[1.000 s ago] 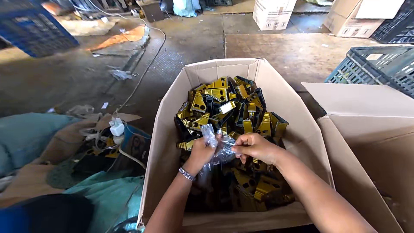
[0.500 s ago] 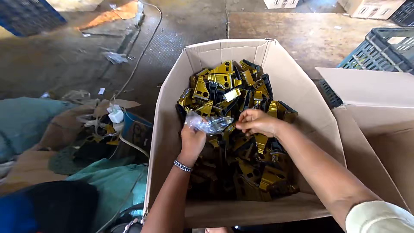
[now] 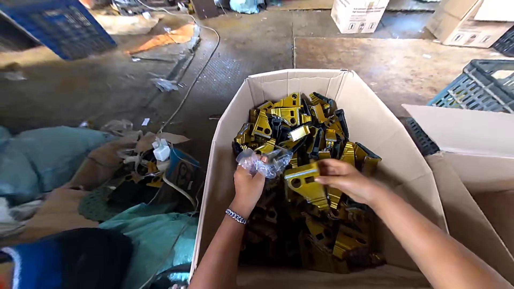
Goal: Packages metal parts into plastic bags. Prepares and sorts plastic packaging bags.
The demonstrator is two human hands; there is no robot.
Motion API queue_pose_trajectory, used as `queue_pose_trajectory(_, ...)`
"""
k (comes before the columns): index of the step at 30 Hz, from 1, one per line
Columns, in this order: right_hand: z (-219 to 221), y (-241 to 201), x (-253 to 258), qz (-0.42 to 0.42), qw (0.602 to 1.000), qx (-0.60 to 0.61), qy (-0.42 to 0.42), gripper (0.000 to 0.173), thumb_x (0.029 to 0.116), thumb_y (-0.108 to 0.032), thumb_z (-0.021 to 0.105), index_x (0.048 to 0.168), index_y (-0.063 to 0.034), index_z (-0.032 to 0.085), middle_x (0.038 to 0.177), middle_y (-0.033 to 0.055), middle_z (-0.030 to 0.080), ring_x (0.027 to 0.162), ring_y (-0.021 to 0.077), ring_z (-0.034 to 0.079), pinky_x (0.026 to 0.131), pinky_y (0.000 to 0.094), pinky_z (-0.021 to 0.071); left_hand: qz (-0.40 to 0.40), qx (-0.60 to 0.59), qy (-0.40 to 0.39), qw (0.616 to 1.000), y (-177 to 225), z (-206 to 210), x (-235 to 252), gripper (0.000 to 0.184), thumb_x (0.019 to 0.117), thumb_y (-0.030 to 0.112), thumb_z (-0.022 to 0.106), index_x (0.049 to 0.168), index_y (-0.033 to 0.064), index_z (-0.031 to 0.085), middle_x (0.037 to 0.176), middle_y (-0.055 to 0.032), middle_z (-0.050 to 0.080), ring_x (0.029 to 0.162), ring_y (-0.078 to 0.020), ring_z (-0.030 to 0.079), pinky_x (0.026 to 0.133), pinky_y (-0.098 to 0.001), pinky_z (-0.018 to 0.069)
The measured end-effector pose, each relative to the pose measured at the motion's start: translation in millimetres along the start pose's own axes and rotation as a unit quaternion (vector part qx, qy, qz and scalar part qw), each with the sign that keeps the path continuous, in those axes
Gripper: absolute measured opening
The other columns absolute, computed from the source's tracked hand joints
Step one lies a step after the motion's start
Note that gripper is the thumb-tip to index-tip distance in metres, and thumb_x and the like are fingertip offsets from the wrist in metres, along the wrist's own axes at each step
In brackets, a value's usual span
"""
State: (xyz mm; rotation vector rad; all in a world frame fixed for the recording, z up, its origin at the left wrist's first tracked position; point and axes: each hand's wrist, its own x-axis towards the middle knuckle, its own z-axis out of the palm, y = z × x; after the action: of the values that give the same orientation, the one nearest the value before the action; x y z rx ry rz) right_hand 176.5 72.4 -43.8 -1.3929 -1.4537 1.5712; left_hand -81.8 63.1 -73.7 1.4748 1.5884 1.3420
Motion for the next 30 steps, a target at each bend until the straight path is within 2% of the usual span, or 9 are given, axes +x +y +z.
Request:
queue_pose_trajectory(3,-20.6,-12.9,-12.1,-0.023,0.977,0.206,0.048,0.052,0.1042,-0.006,0.04,0.155,-0.0128,0.032,0.121,0.0143,0.066,0.101,0.0243,0.071,0.085,0.0401,0.0607,0.017,0.014,-0.042,0.999,-2.0,7.3,-4.0,0.02,0.0954,0.007,0.061,0.109,-0.004,0.07,0.103,-0.0107,0.071,0.095,-0.0062,0.065,0.089,-0.0248,0.0531)
queue_pose_trajectory(5,-16.7,-25.7,-11.1,0.003,0.942,0.304,0.144,0.042,0.1118,-0.025,0.023,0.147,-0.017,0.045,0.114,0.0153,0.068,0.093,0.0276,0.071,0.074,0.0428,0.0603,0.025,0.036,-0.059,0.997,-4.4,12.8,-6.3,0.021,0.095,0.012,0.062,0.108,-0.0007,0.073,0.105,-0.0119,0.072,0.1,-0.0118,0.067,0.093,-0.0309,0.0527)
queue_pose_trajectory(9,-10.0,-40.2,-30.6,-0.068,0.925,0.371,0.04,0.08,0.0998,-0.074,0.019,0.142,-0.0107,0.043,0.113,0.0201,0.07,0.093,0.0343,0.073,0.068,0.0422,0.0632,0.017,0.015,-0.061,0.998,6.4,19.0,-15.1,0.02,0.0939,0.009,0.062,0.107,-0.0024,0.072,0.104,-0.0099,0.073,0.098,-0.0044,0.066,0.09,-0.0229,0.0521)
queue_pose_trajectory(12,-4.5,-40.4,-38.8,-0.101,0.976,0.195,0.004,0.059,0.0882,-0.015,0.066,0.141,-0.0037,0.041,0.117,0.0171,0.067,0.092,0.0284,0.073,0.074,0.0401,0.0641,0.007,-0.044,-0.083,0.996,13.7,24.1,-21.8,0.02,0.0922,0.004,0.062,0.108,-0.0054,0.07,0.104,-0.0076,0.073,0.096,-0.001,0.066,0.09,-0.0196,0.0525)
queue_pose_trajectory(17,15.5,-34.9,-22.9,-0.04,0.994,-0.105,0.01,0.06,0.0963,-0.027,0.071,0.148,-0.0062,0.049,0.14,0.0148,0.059,0.121,0.0176,0.061,0.1,0.0339,0.0519,-0.169,-0.221,-0.154,0.948,45.4,28.9,-32.5,0.009,0.0984,0.004,0.06,0.103,0.002,0.067,0.09,0.0013,0.068,0.079,-0.003,0.062,0.07,-0.0198,0.0519)
queue_pose_trajectory(19,31.9,-15.6,-11.3,-0.147,0.949,-0.26,0.097,0.059,0.0961,-0.026,0.069,0.146,-0.0009,0.052,0.138,0.0208,0.061,0.122,0.0275,0.063,0.105,0.0413,0.05,-0.246,-0.289,-0.131,0.916,57.7,27.5,-29.7,0.008,0.102,0.004,0.055,0.102,0.0054,0.063,0.087,0.0008,0.064,0.073,-0.0051,0.059,0.062,-0.0202,0.0484)
queue_pose_trajectory(22,64.9,-13.6,-10.7,-0.034,0.902,-0.429,-0.022,0.075,0.0905,-0.003,0.068,0.157,-0.0003,0.033,0.151,0.0285,0.044,0.123,0.0453,0.059,0.101,0.0572,0.0498,-0.288,-0.29,-0.112,0.906,63.6,24.9,-33.1,0.01,0.1042,0.006,0.054,0.11,0.0038,0.061,0.097,-0.0024,0.065,0.086,-0.0074,0.062,0.073,-0.0241,0.0516)
queue_pose_trajectory(26,64.2,-2.6,9.8,0.066,0.956,-0.285,0.012,0.069,0.0929,-0.017,0.07,0.149,0.0017,0.035,0.129,0.0261,0.061,0.12,0.0377,0.062,0.103,0.0529,0.0484,-0.112,-0.127,-0.131,0.977,35.8,33.6,-37.6,0.024,0.0883,0.008,0.075,0.108,-0.0019,0.065,0.1,-0.0055,0.067,0.093,-0.0067,0.063,0.085,-0.0243,0.0529)
queue_pose_trajectory(30,54.2,5.2,7.4,0.076,0.981,-0.178,0.008,0.086,0.0861,-0.012,0.077,0.158,-0.0031,0.03,0.15,0.027,0.044,0.137,0.0372,0.048,0.112,0.0507,0.0413,0.159,-0.067,-0.074,0.982,-2.7,42.5,-30.6,0.023,0.0781,0.004,0.077,0.093,-0.01,0.067,0.102,-0.0156,0.068,0.092,-0.01,0.066,0.086,-0.0222,0.0543)
